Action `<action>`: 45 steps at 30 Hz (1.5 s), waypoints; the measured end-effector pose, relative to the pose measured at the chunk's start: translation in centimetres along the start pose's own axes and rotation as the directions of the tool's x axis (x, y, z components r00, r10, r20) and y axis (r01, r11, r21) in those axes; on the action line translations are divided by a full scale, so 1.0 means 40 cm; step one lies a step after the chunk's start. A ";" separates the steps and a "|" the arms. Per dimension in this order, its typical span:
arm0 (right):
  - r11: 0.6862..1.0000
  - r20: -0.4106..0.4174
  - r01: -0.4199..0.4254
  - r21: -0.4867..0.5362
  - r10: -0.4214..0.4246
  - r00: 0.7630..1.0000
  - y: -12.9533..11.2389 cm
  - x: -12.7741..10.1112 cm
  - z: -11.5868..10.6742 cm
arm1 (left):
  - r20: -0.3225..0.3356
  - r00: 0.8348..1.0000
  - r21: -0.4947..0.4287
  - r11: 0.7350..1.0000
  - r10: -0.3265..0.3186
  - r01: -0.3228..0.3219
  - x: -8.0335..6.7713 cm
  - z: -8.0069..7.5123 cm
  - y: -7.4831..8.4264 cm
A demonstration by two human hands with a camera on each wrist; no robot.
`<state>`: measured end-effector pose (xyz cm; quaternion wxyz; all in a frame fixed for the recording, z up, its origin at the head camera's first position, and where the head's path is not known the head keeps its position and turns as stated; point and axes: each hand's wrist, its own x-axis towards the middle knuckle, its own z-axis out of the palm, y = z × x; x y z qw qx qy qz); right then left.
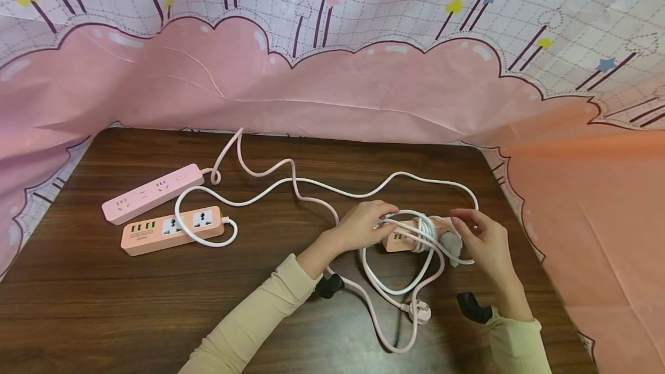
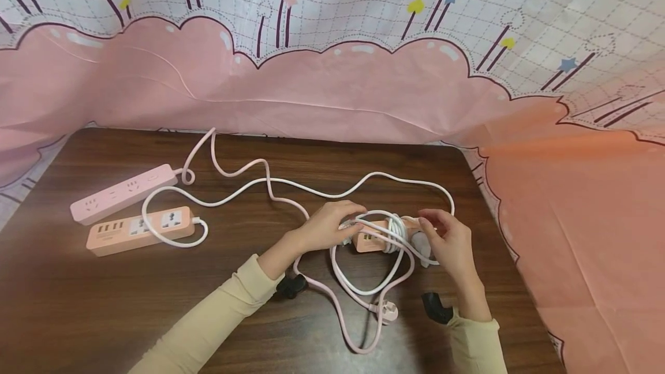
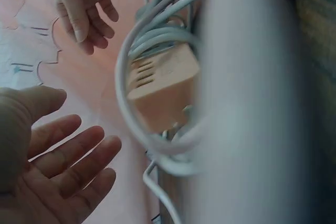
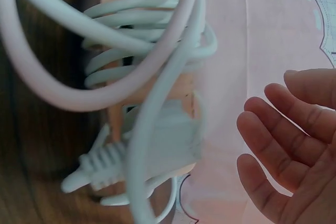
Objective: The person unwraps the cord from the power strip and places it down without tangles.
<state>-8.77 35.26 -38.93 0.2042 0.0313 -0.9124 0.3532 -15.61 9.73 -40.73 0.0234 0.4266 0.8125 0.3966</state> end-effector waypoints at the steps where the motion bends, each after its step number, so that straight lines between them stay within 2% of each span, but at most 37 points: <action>1: 1.000 0.001 -0.006 0.007 0.006 1.000 0.004 -0.004 0.000 | 0.006 1.000 -0.002 1.000 -0.011 0.011 0.002 0.007 0.002; 4: 1.000 0.001 -0.022 0.013 0.022 1.000 0.012 -0.011 0.002 | 0.013 0.999 0.017 0.999 -0.035 0.035 0.008 0.022 0.008; 6: 1.000 0.006 -0.027 -0.009 0.027 1.000 0.014 -0.012 0.002 | 0.016 0.999 0.057 0.997 -0.049 0.048 0.010 0.029 0.013; 7: 0.997 0.010 -0.036 -0.065 0.037 0.999 0.000 -0.013 0.000 | 0.019 0.998 0.081 0.995 -0.053 0.052 0.011 0.034 0.014; 11: 0.996 0.022 -0.048 -0.071 0.050 0.998 0.002 -0.016 0.001 | 0.028 0.997 0.155 0.986 -0.073 0.067 0.014 0.050 0.020; 15: 0.998 0.021 -0.047 0.034 0.047 0.999 0.064 -0.020 0.015 | 0.042 0.994 0.188 0.978 -0.102 0.092 0.019 0.063 0.023; 18: 0.992 0.015 -0.034 0.125 0.032 0.999 0.112 -0.022 0.025 | 0.031 0.994 0.247 0.964 -0.105 0.094 0.022 0.070 0.024; 19: 0.992 0.015 -0.025 0.126 0.023 1.000 0.116 -0.023 0.025 | 0.022 0.995 0.272 0.958 -0.101 0.091 0.023 0.073 0.024; 20: 0.996 0.017 -0.028 0.081 0.026 1.000 0.095 -0.023 0.021 | 0.011 0.996 0.297 0.951 -0.093 0.086 0.024 0.075 0.024; 22: 0.998 0.024 -0.014 0.056 0.013 1.000 0.075 -0.024 0.017 | -0.009 0.997 0.337 0.938 -0.078 0.076 0.026 0.078 0.025; 26: 0.999 0.032 -0.023 -0.048 0.025 0.999 0.018 -0.024 0.005 | -0.007 0.998 0.377 0.924 -0.060 0.058 0.028 0.082 0.027; 31: 0.994 0.036 -0.052 -0.100 0.056 0.998 0.012 -0.027 0.004 | 0.015 0.997 0.399 0.915 -0.079 0.066 0.026 0.082 0.034; 35: 0.993 0.032 -0.041 -0.106 0.045 0.998 0.023 -0.031 0.009 | -0.025 0.997 0.431 0.899 -0.069 0.073 0.017 0.091 0.034; 37: 0.993 0.028 -0.037 -0.108 0.040 0.999 0.023 -0.033 0.009 | -0.073 0.997 0.424 0.903 -0.038 0.065 0.011 0.096 0.033; 41: 0.991 0.028 -0.044 -0.123 0.048 0.998 0.020 -0.034 0.008 | -0.121 0.993 0.321 0.946 -0.012 0.051 0.000 0.097 0.036; 43: 0.991 0.027 -0.045 -0.128 0.049 0.998 0.021 -0.034 0.008 | -0.123 0.992 0.264 0.962 -0.041 0.072 -0.004 0.098 0.035; 45: 0.990 0.028 -0.046 -0.131 0.050 0.998 0.025 -0.034 0.010 | -0.116 0.989 0.228 0.966 -0.094 0.119 -0.008 0.100 0.033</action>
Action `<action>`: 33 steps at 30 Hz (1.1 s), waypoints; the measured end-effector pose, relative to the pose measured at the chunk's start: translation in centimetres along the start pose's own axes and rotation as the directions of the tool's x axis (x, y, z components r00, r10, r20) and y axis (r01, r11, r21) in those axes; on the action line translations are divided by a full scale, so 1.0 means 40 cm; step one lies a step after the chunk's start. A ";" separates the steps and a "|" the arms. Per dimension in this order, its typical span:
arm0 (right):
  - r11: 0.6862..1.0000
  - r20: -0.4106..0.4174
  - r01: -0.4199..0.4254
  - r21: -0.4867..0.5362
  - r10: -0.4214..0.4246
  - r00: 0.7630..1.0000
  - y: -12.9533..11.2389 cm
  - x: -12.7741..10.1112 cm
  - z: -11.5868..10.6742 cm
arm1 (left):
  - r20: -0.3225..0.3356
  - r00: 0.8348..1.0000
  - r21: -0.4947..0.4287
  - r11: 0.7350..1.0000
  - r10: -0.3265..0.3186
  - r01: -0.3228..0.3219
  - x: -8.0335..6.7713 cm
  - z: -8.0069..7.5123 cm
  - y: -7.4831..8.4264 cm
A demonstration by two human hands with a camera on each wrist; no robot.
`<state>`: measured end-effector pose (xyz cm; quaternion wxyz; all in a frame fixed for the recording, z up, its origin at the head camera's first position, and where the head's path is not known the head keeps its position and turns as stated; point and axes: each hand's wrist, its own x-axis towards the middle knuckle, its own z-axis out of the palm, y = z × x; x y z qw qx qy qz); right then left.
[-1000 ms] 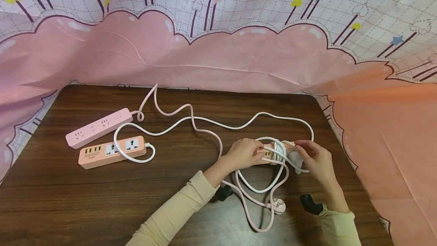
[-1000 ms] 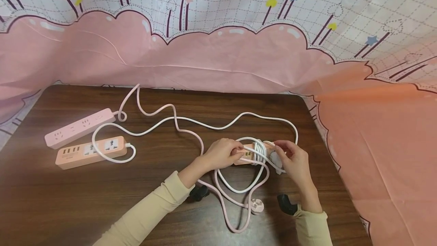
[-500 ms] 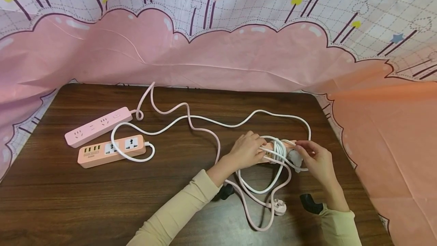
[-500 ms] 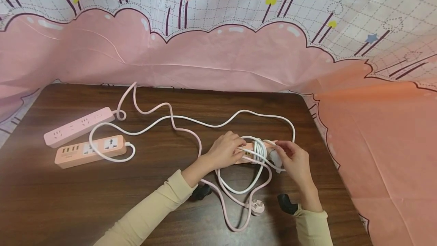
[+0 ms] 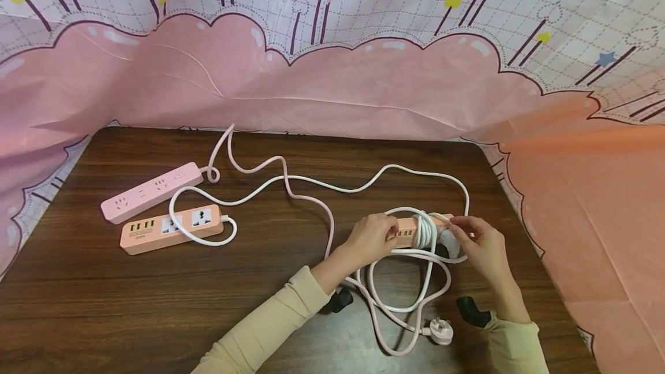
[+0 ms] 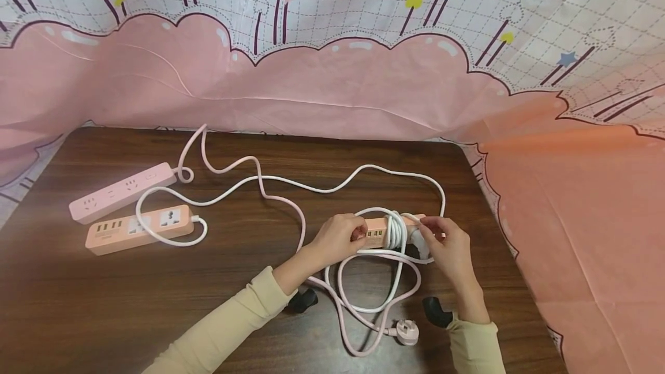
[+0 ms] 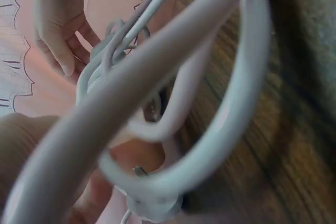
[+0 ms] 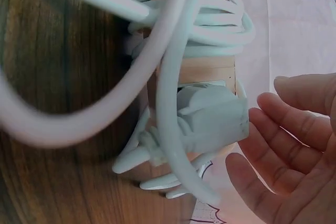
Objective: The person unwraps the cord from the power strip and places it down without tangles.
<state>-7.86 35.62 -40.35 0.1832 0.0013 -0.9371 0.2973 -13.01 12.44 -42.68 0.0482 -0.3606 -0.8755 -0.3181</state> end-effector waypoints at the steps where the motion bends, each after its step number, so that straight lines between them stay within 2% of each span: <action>1: 1.000 -0.002 0.001 -0.006 -0.001 1.000 0.002 0.000 0.001 | 0.009 1.000 -0.008 1.000 -0.030 0.030 -0.001 0.001 0.000; 4: 1.000 -0.006 0.003 -0.030 -0.003 1.000 0.005 -0.001 0.007 | 0.032 0.994 0.017 0.995 -0.102 0.101 0.001 0.009 0.001; 6: 0.998 -0.006 0.000 -0.055 0.000 1.000 0.006 -0.001 0.012 | 0.056 0.990 0.080 0.989 -0.132 0.127 0.005 0.014 0.003; 8: 0.997 -0.006 -0.012 -0.079 0.011 1.000 0.004 -0.001 0.016 | 0.079 0.988 0.173 0.978 -0.131 0.116 0.011 0.020 0.004; 11: 0.994 -0.012 -0.041 -0.102 0.040 0.999 0.001 -0.002 0.019 | 0.117 0.989 0.323 0.945 -0.092 0.050 0.019 0.030 0.007; 13: 0.993 -0.016 -0.051 -0.105 0.049 0.999 -0.001 -0.003 0.019 | 0.124 0.991 0.422 0.907 -0.044 -0.013 0.025 0.037 0.010; 17: 0.994 -0.033 -0.049 -0.102 0.046 0.998 -0.003 -0.005 0.019 | 0.103 0.992 0.606 0.786 0.071 -0.119 0.030 0.054 0.017; 19: 0.993 -0.047 -0.056 -0.100 0.052 0.998 -0.002 -0.006 0.021 | 0.076 0.989 0.667 0.731 0.129 -0.147 0.031 0.064 0.017; 20: 0.994 -0.054 -0.061 -0.095 0.056 0.997 -0.002 -0.006 0.022 | 0.061 0.987 0.683 0.715 0.146 -0.148 0.032 0.070 0.017; 22: 0.994 -0.062 -0.065 -0.087 0.060 0.996 -0.002 -0.006 0.024 | 0.031 0.988 0.688 0.714 0.153 -0.132 0.033 0.080 0.014; 26: 0.997 -0.061 -0.053 -0.050 0.050 0.997 -0.005 0.001 0.026 | -0.004 0.996 0.664 0.745 0.090 -0.065 0.040 0.093 0.014; 30: 0.998 -0.053 -0.057 -0.021 0.056 0.997 -0.004 0.008 0.028 | 0.014 0.999 0.651 0.758 0.037 -0.037 0.050 0.093 0.021; 31: 0.998 -0.050 -0.059 -0.023 0.058 0.997 -0.003 0.008 0.028 | 0.028 0.999 0.635 0.772 0.018 -0.031 0.051 0.090 0.021; 33: 0.998 -0.042 -0.062 -0.027 0.061 0.997 0.000 0.009 0.028 | 0.055 0.998 0.563 0.826 -0.031 -0.005 0.055 0.083 0.018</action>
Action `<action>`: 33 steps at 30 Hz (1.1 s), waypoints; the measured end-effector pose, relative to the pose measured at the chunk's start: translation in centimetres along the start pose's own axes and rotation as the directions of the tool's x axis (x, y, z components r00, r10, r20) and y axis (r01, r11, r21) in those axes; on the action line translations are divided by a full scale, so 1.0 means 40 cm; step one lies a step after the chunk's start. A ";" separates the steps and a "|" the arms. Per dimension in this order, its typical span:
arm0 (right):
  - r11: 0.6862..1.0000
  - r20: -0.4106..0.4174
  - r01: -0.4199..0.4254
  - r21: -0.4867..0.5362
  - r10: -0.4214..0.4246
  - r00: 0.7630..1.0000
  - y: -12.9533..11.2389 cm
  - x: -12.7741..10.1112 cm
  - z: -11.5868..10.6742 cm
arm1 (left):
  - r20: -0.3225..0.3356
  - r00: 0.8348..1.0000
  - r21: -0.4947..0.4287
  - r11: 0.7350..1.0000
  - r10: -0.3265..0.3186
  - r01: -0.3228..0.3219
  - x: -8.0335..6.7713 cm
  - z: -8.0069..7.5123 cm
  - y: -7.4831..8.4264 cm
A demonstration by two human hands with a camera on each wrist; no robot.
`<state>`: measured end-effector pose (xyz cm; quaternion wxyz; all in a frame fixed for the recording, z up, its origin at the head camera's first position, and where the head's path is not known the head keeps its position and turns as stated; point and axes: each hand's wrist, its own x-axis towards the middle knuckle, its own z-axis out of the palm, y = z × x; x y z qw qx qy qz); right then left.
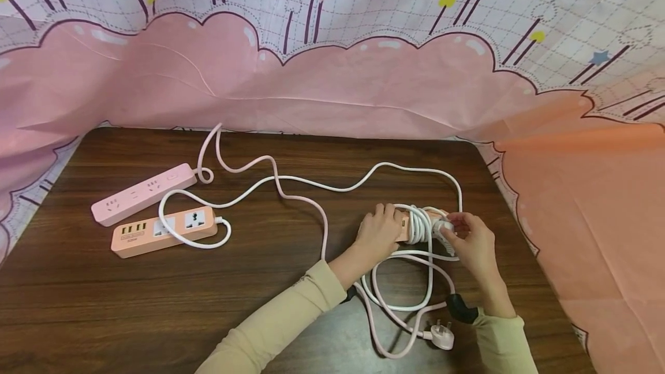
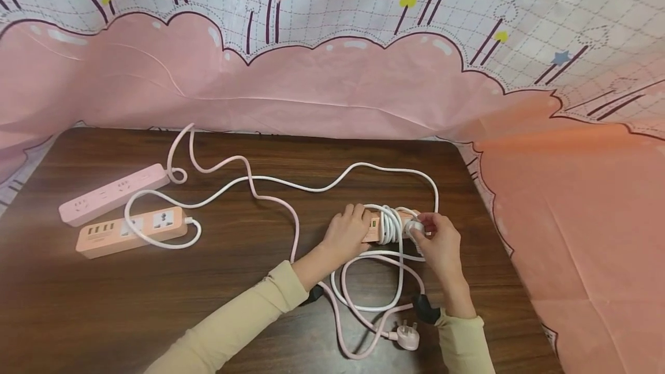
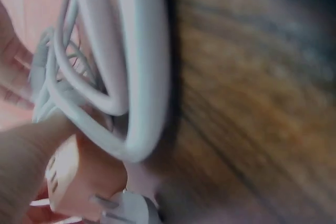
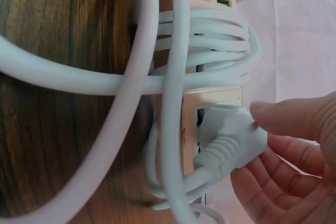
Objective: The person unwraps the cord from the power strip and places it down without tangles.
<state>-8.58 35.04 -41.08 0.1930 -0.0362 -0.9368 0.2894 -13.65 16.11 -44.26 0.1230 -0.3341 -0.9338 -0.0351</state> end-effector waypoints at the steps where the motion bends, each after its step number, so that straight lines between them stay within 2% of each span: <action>1: 1.000 0.003 -0.001 -0.002 0.001 1.000 0.001 0.000 0.000 | 0.026 1.000 -0.072 0.997 -0.016 0.018 0.002 -0.003 -0.005; 2: 1.000 0.004 -0.002 -0.004 0.002 1.000 0.002 0.000 0.000 | 0.048 0.998 -0.156 0.987 -0.032 0.039 0.004 -0.004 -0.012; 3: 1.000 0.003 -0.003 -0.005 0.003 1.000 0.003 0.000 -0.001 | 0.062 0.997 -0.252 0.966 -0.048 0.062 0.006 -0.005 -0.019; 5: 1.000 0.001 -0.004 -0.004 0.004 1.000 0.004 -0.001 -0.002 | 0.058 0.995 -0.445 0.890 -0.079 0.097 0.012 -0.001 -0.035; 7: 1.000 0.000 0.001 -0.001 -0.001 1.000 0.004 -0.001 -0.003 | 0.049 0.993 -0.615 0.780 -0.109 0.116 0.017 0.000 -0.052; 9: 1.000 0.003 0.007 0.002 -0.007 1.000 0.004 -0.001 -0.004 | 0.037 0.989 -0.743 0.657 -0.146 0.125 0.022 0.000 -0.066; 12: 1.000 0.009 0.010 -0.002 -0.010 1.000 0.007 0.000 -0.005 | 0.018 0.974 -0.850 0.510 -0.224 0.133 0.025 -0.009 -0.085; 14: 1.000 0.012 0.007 -0.002 -0.007 1.000 0.009 0.000 -0.004 | 0.021 0.965 -0.876 0.460 -0.262 0.144 0.025 -0.017 -0.094; 16: 1.000 0.015 0.004 -0.006 -0.004 1.000 0.011 -0.001 -0.005 | 0.047 0.961 -0.884 0.436 -0.274 0.168 0.022 -0.025 -0.102; 18: 1.000 0.019 0.001 -0.012 -0.001 1.000 0.014 -0.002 -0.006 | 0.119 0.960 -0.894 0.394 -0.255 0.215 0.019 -0.031 -0.107; 20: 1.000 0.022 0.003 -0.015 -0.002 1.000 0.013 -0.002 -0.006 | 0.193 0.959 -0.895 0.364 -0.210 0.260 0.014 -0.035 -0.111; 21: 1.000 0.022 0.002 -0.017 -0.002 1.000 0.013 -0.001 -0.006 | 0.217 0.959 -0.893 0.360 -0.185 0.271 0.012 -0.039 -0.113; 22: 1.000 0.020 0.002 -0.015 -0.002 1.000 0.013 -0.001 -0.006 | 0.234 0.960 -0.883 0.380 -0.155 0.276 0.010 -0.041 -0.114; 23: 1.000 0.015 0.003 -0.016 -0.003 1.000 0.012 -0.001 -0.006 | 0.243 0.962 -0.867 0.416 -0.127 0.273 0.009 -0.043 -0.114; 26: 1.000 -0.001 0.004 0.001 -0.004 1.000 0.010 0.001 -0.004 | 0.220 0.974 -0.757 0.620 -0.056 0.206 0.004 -0.045 -0.105; 27: 1.000 -0.004 0.005 0.007 -0.005 1.000 0.009 0.002 -0.004 | 0.199 0.979 -0.696 0.698 -0.040 0.170 0.003 -0.044 -0.101; 28: 1.000 -0.007 0.007 0.012 -0.007 1.000 0.007 0.003 -0.004 | 0.185 0.982 -0.630 0.765 -0.025 0.138 0.001 -0.040 -0.097; 29: 1.000 -0.007 0.008 0.014 -0.008 1.000 0.005 0.004 -0.003 | 0.181 0.983 -0.568 0.815 -0.014 0.116 0.000 -0.037 -0.091; 30: 1.000 -0.007 0.007 0.020 -0.007 1.000 0.003 0.005 -0.002 | 0.178 0.984 -0.508 0.856 -0.008 0.099 -0.002 -0.035 -0.085; 31: 1.000 -0.008 0.007 0.020 -0.007 1.000 0.001 0.006 -0.001 | 0.174 0.985 -0.458 0.885 -0.001 0.082 -0.002 -0.031 -0.080; 33: 1.000 -0.012 0.006 0.019 -0.006 1.000 -0.001 0.008 0.001 | 0.172 0.985 -0.367 0.929 0.024 0.041 -0.001 -0.030 -0.073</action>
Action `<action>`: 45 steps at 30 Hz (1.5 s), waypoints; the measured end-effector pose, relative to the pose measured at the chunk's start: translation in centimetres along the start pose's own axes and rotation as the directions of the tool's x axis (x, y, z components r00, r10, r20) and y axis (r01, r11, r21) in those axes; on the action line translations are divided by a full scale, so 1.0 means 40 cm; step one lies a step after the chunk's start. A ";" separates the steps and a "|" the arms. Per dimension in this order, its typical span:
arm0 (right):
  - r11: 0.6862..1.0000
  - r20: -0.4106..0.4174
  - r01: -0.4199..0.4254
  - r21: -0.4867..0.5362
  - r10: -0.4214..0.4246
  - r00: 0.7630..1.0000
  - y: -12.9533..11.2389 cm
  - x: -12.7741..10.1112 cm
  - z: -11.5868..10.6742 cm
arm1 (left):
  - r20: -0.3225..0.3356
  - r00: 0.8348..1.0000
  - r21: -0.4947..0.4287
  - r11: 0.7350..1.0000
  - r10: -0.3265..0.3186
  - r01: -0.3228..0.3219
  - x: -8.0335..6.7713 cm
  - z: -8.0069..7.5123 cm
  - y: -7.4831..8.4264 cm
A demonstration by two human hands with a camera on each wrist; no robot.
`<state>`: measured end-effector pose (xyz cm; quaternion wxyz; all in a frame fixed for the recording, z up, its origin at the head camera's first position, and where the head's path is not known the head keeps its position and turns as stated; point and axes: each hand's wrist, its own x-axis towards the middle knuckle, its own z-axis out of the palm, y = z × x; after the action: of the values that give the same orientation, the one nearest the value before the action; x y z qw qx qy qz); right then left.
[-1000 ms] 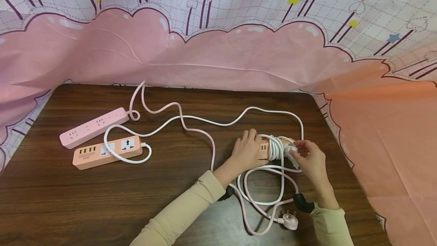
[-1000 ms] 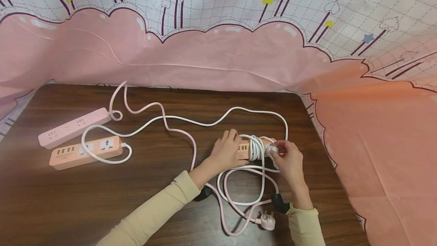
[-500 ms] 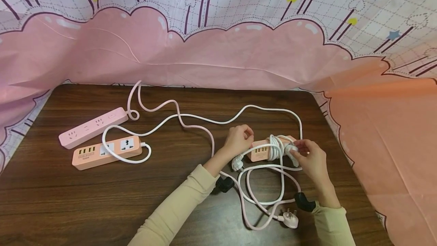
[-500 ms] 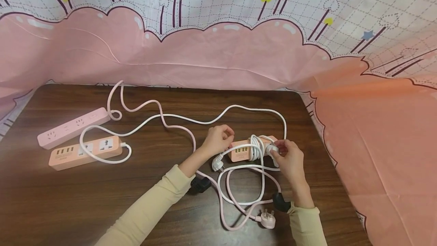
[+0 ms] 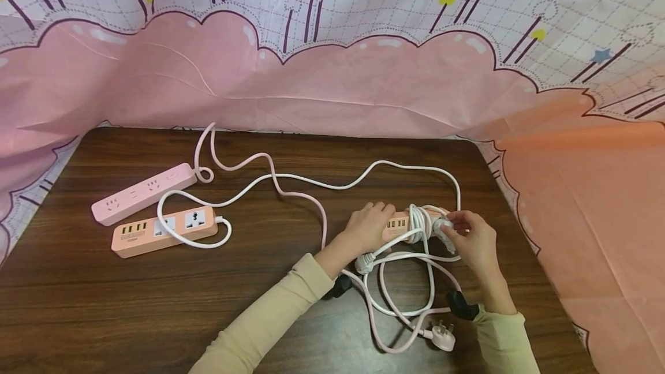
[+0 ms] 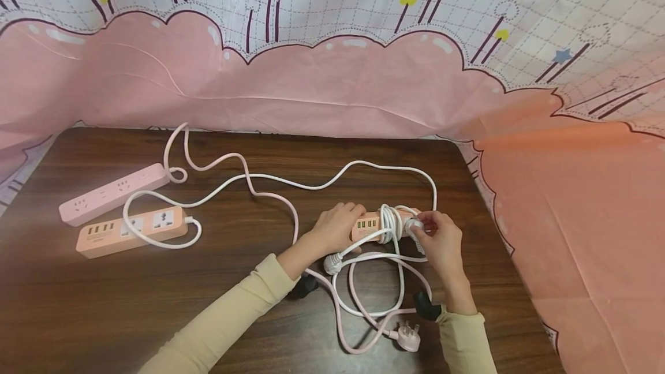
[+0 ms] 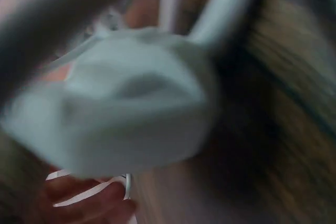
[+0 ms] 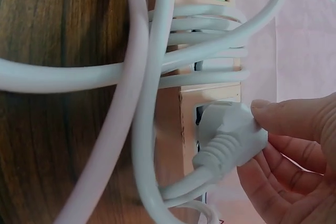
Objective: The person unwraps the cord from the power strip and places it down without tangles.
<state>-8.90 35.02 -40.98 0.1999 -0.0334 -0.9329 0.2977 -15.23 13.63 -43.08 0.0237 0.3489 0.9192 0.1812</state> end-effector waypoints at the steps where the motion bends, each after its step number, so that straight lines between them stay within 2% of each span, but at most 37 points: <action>1: 1.000 -0.002 0.001 -0.001 -0.001 1.000 -0.002 0.001 0.002 | 0.007 1.000 0.040 0.999 0.016 -0.017 0.001 0.001 0.002; 4: 1.000 -0.009 -0.004 -0.005 0.004 1.000 -0.008 0.007 0.007 | 0.005 0.998 0.120 0.991 0.058 -0.058 0.005 0.001 0.001; 7: 1.000 -0.015 -0.012 -0.003 0.011 1.000 -0.017 0.015 0.015 | -0.021 0.996 0.117 0.990 0.086 -0.083 0.006 -0.001 -0.013; 11: 1.000 -0.042 -0.015 -0.005 0.014 0.999 -0.036 0.033 0.022 | -0.101 0.985 0.007 0.991 0.137 -0.137 0.004 -0.012 -0.050; 14: 1.000 -0.070 -0.003 0.001 0.003 0.998 -0.060 0.054 0.023 | -0.197 0.964 -0.112 0.972 0.181 -0.205 0.002 -0.029 -0.081; 17: 1.000 -0.097 0.017 0.023 -0.015 0.995 -0.095 0.081 0.020 | -0.312 0.930 -0.192 0.945 0.196 -0.264 -0.002 -0.052 -0.106; 19: 0.998 -0.111 0.038 0.041 -0.033 0.993 -0.124 0.100 0.015 | -0.394 0.897 -0.199 0.934 0.201 -0.297 -0.007 -0.069 -0.118; 21: 0.996 -0.125 0.064 0.057 -0.056 0.991 -0.157 0.119 0.008 | -0.478 0.855 -0.195 0.925 0.202 -0.327 -0.016 -0.088 -0.124; 25: 0.991 -0.138 0.107 0.081 -0.095 0.986 -0.224 0.152 -0.011 | -0.623 0.759 -0.185 0.908 0.187 -0.376 -0.037 -0.125 -0.127; 28: 0.988 -0.137 0.124 0.093 -0.110 0.984 -0.271 0.173 -0.020 | -0.682 0.714 -0.187 0.906 0.158 -0.379 -0.054 -0.154 -0.130; 32: 0.980 -0.132 0.157 0.121 -0.141 0.981 -0.325 0.191 -0.020 | -0.734 0.669 -0.201 0.902 0.121 -0.383 -0.084 -0.201 -0.142; 36: 0.961 -0.117 0.208 0.184 -0.189 0.975 -0.372 0.200 -0.010 | -0.779 0.624 -0.260 0.874 0.061 -0.411 -0.119 -0.250 -0.158; 41: 0.931 -0.065 0.256 0.258 -0.248 0.967 -0.425 0.203 -0.001 | -0.803 0.597 -0.315 0.856 -0.010 -0.410 -0.161 -0.296 -0.181; 45: 0.923 -0.035 0.323 0.208 -0.323 0.946 -0.463 0.203 -0.011 | -0.811 0.583 -0.366 0.825 -0.055 -0.430 -0.184 -0.320 -0.196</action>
<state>-15.15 21.52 -27.24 0.2489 0.1421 -0.8886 0.3580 -16.83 -0.61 -34.50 -0.3116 0.3105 0.7002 0.5624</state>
